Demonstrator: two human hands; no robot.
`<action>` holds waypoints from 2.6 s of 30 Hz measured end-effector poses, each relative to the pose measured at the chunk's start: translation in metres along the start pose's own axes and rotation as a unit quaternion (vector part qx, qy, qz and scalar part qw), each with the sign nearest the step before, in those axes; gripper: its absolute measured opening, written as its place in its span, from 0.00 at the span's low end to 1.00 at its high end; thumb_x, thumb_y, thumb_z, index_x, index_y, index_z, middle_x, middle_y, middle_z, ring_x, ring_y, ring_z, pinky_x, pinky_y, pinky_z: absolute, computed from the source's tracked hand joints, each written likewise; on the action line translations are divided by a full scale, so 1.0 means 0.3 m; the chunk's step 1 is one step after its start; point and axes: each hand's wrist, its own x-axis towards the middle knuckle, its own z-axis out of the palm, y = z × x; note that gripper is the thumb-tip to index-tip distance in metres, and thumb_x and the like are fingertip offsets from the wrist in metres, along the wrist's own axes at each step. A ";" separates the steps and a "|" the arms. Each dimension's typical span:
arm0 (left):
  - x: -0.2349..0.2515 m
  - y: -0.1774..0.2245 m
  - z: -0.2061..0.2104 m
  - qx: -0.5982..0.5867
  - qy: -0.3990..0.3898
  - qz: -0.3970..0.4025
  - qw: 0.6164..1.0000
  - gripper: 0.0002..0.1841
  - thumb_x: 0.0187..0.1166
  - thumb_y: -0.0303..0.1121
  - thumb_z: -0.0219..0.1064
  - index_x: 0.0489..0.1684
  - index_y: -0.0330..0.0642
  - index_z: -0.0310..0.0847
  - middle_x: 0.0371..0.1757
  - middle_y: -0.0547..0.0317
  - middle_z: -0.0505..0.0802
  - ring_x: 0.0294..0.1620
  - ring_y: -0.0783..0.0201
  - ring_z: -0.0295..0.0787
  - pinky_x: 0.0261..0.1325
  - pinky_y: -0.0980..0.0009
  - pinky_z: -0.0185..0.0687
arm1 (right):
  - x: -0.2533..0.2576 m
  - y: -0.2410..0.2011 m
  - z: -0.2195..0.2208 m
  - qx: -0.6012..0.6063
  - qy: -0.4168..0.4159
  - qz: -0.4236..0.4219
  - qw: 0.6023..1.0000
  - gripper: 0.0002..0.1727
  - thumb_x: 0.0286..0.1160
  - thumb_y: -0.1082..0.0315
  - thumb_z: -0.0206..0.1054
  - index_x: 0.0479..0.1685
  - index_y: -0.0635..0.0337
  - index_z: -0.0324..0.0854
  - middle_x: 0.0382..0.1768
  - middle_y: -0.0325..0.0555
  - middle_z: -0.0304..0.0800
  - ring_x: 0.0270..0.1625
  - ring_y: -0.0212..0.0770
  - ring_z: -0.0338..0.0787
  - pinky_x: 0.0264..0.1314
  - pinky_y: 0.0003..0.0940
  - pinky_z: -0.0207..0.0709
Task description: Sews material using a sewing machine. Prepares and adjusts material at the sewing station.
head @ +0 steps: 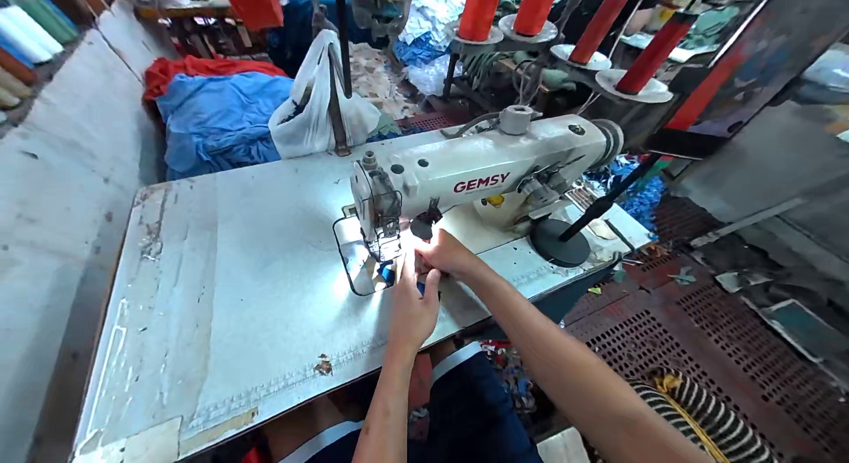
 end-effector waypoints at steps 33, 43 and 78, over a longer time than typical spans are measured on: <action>0.168 -0.159 -0.287 0.333 0.103 0.115 0.930 0.12 0.85 0.34 0.64 0.57 0.43 0.90 0.63 0.48 0.87 0.61 0.48 0.84 0.62 0.52 0.81 | 0.132 -0.047 0.072 0.068 -0.104 0.055 0.991 0.15 0.81 0.54 0.71 0.27 0.50 0.80 0.15 0.28 0.71 0.14 0.23 0.67 0.17 0.19 0.63; 0.166 -0.156 -0.290 0.339 0.095 0.116 0.929 0.12 0.84 0.34 0.64 0.57 0.43 0.89 0.63 0.49 0.87 0.63 0.48 0.84 0.63 0.51 0.81 | 0.142 -0.037 0.078 0.066 -0.113 0.033 0.991 0.14 0.83 0.55 0.69 0.28 0.49 0.80 0.14 0.27 0.69 0.14 0.22 0.65 0.17 0.18 0.61; 0.189 -0.169 -0.298 0.337 0.069 0.107 0.933 0.13 0.83 0.32 0.63 0.57 0.48 0.91 0.66 0.53 0.87 0.66 0.49 0.83 0.66 0.50 0.80 | 0.101 0.001 0.116 0.173 0.033 -0.061 0.982 0.13 0.72 0.64 0.78 0.51 0.57 0.85 0.40 0.39 0.92 0.44 0.28 0.90 0.49 0.29 0.85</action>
